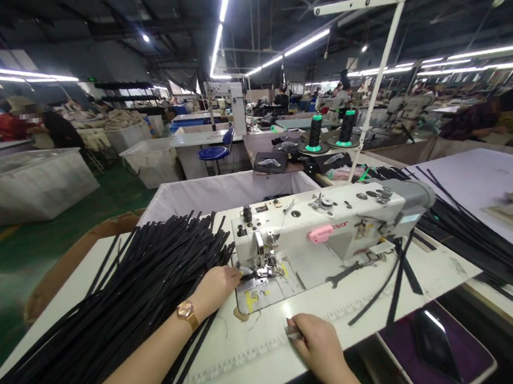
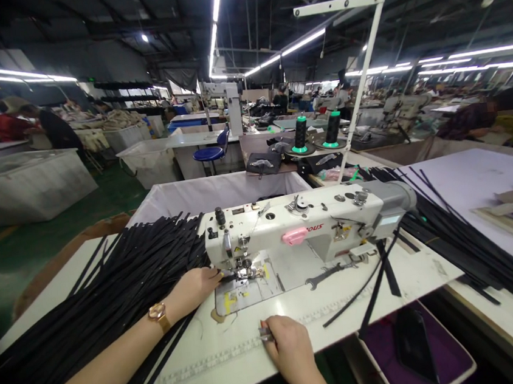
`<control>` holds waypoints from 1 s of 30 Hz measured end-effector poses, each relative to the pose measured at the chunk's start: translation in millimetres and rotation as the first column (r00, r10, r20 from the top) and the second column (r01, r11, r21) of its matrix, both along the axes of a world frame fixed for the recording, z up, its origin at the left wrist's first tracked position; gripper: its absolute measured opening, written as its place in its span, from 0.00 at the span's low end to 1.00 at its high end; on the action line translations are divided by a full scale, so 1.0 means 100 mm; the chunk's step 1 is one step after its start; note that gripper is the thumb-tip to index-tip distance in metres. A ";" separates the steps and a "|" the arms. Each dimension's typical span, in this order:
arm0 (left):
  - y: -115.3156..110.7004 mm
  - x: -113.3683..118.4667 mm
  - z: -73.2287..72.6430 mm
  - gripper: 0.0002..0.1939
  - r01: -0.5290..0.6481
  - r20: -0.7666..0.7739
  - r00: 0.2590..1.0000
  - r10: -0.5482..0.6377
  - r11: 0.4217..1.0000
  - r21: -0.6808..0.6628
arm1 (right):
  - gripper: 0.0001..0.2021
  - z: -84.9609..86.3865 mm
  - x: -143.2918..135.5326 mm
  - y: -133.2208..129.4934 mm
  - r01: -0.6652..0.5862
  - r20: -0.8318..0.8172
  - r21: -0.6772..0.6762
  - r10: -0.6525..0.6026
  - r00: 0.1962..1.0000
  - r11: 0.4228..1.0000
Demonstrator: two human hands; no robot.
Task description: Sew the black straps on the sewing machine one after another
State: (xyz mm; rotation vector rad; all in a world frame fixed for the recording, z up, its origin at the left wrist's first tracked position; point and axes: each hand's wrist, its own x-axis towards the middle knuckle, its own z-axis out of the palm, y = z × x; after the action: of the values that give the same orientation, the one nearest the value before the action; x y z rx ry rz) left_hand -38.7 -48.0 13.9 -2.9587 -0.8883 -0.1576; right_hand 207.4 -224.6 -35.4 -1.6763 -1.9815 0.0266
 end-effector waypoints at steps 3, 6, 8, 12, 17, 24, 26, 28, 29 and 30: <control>-0.25 0.12 0.04 0.06 -0.011 -0.143 0.990 0.004 0.999 -0.049 | 0.15 0.01 0.00 0.00 -0.002 0.002 -0.009 0.002 1.000 1.000; -0.44 0.27 0.07 0.06 -0.112 -0.231 0.969 0.085 0.988 -0.107 | 0.15 0.03 0.01 -0.01 -0.011 0.002 -0.013 0.011 1.000 1.000; -0.49 0.33 0.08 0.08 -0.156 -0.229 0.965 0.125 0.980 -0.122 | 0.16 0.04 0.00 -0.01 -0.010 0.003 -0.007 0.010 1.000 1.000; -0.51 0.36 0.10 0.09 -0.194 -0.213 0.964 0.161 0.971 -0.142 | 0.15 0.04 0.00 -0.01 -0.004 0.007 -0.020 0.004 1.000 1.000; -0.61 0.54 0.09 0.14 -0.248 -0.173 0.960 0.220 0.956 -0.159 | 0.13 0.03 0.00 -0.01 0.002 0.005 -0.019 -0.002 1.000 1.000; -0.73 0.87 0.01 0.18 -0.392 -0.110 0.919 0.378 0.906 -0.160 | 0.13 0.00 0.01 -0.01 0.002 -0.045 -0.048 -0.004 0.999 0.999; -0.83 0.87 0.00 0.20 -0.424 -0.088 0.906 0.415 0.892 -0.159 | 0.12 0.00 0.01 -0.02 0.008 -0.079 -0.084 -0.015 0.997 0.996; -1.05 0.85 -0.01 0.21 -0.440 -0.040 0.897 0.440 0.879 -0.184 | 0.10 0.03 0.02 -0.02 0.003 -0.106 -0.108 -0.014 0.994 0.994; -1.22 0.82 -0.04 0.23 -0.433 0.004 0.896 0.445 0.875 -0.217 | 0.09 0.05 0.02 -0.02 0.002 -0.143 -0.116 -0.018 0.990 0.993; -1.41 0.78 -0.07 0.24 -0.408 0.079 0.893 0.443 0.870 -0.276 | 0.10 0.06 0.00 0.00 -0.001 -0.216 -0.131 -0.028 0.976 0.991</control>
State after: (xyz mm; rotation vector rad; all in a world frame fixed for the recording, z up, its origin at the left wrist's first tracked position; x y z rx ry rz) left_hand 39.7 -188.7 6.5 -2.8980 -1.6748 -0.2502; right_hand 207.8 -225.0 -28.9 -1.6882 -1.8374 0.3281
